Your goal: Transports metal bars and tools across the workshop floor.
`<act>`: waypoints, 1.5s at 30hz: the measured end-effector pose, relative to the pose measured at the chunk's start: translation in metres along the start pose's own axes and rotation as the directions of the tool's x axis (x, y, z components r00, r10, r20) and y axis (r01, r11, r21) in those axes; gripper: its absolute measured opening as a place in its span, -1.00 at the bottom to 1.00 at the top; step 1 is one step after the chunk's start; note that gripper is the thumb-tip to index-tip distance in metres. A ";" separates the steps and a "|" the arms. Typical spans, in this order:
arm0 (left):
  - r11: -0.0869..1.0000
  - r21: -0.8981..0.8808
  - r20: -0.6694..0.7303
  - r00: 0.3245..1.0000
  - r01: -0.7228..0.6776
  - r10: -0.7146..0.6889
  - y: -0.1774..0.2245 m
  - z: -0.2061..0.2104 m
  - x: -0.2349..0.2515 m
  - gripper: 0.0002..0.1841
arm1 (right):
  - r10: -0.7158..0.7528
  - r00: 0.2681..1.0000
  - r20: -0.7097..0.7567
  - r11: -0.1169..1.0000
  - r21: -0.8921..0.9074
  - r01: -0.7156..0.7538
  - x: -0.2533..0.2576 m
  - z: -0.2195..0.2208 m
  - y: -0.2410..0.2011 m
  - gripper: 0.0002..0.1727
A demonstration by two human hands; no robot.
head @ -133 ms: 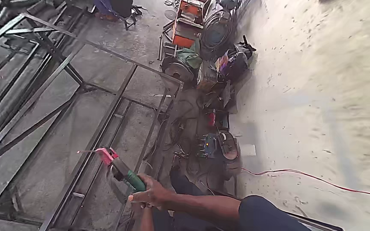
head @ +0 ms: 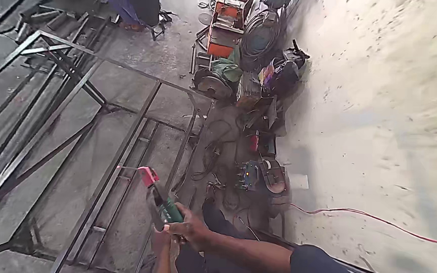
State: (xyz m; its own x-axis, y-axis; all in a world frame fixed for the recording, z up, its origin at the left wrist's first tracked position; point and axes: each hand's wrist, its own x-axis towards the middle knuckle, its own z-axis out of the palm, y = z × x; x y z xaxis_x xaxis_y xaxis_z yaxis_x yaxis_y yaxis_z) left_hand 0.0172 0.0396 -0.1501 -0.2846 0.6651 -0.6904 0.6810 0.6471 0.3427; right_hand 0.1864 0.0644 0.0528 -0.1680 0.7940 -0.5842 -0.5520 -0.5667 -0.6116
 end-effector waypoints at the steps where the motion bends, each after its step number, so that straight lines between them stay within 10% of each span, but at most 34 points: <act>1: 0.998 -0.013 -0.063 0.996 -0.056 0.055 -0.010 0.006 0.012 -0.50 | -0.012 1.000 -0.019 0.999 0.039 0.012 -0.007 -0.013 -0.005 -0.32; 8: 0.815 -0.462 -0.014 0.921 -0.351 0.389 0.070 -0.028 -0.051 -0.46 | -0.055 0.988 -0.145 0.965 0.247 0.090 -0.052 -0.101 -0.061 -0.35; 13: 0.453 -0.842 0.184 0.634 -0.293 0.752 0.171 0.013 -0.126 -0.56 | -0.143 0.976 -0.166 0.875 0.439 0.203 -0.074 -0.139 -0.109 -0.61; 20: 0.563 -0.766 0.458 0.352 -0.311 0.816 0.235 0.065 -0.156 -0.50 | -0.498 0.854 -0.151 0.742 0.435 0.510 -0.140 -0.213 -0.212 -0.62; 28: 0.633 -0.633 0.452 0.451 -0.446 0.769 0.230 0.058 -0.125 -0.49 | -0.819 0.504 -0.276 0.302 0.539 0.786 -0.251 -0.282 -0.256 -0.57; 45: 0.643 -0.600 0.391 0.527 -0.476 0.755 0.140 0.044 -0.134 -0.56 | -0.710 0.631 -0.312 0.473 0.452 0.756 -0.286 -0.230 -0.167 -0.57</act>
State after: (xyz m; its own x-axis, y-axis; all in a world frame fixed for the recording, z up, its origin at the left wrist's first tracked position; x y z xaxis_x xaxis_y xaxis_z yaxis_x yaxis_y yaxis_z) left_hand 0.1800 0.0252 -0.0376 0.6275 0.6933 -0.3543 0.1689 0.3230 0.9312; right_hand 0.5151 -0.1186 0.1993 0.5412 0.8349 -0.1006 -0.7574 0.4320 -0.4897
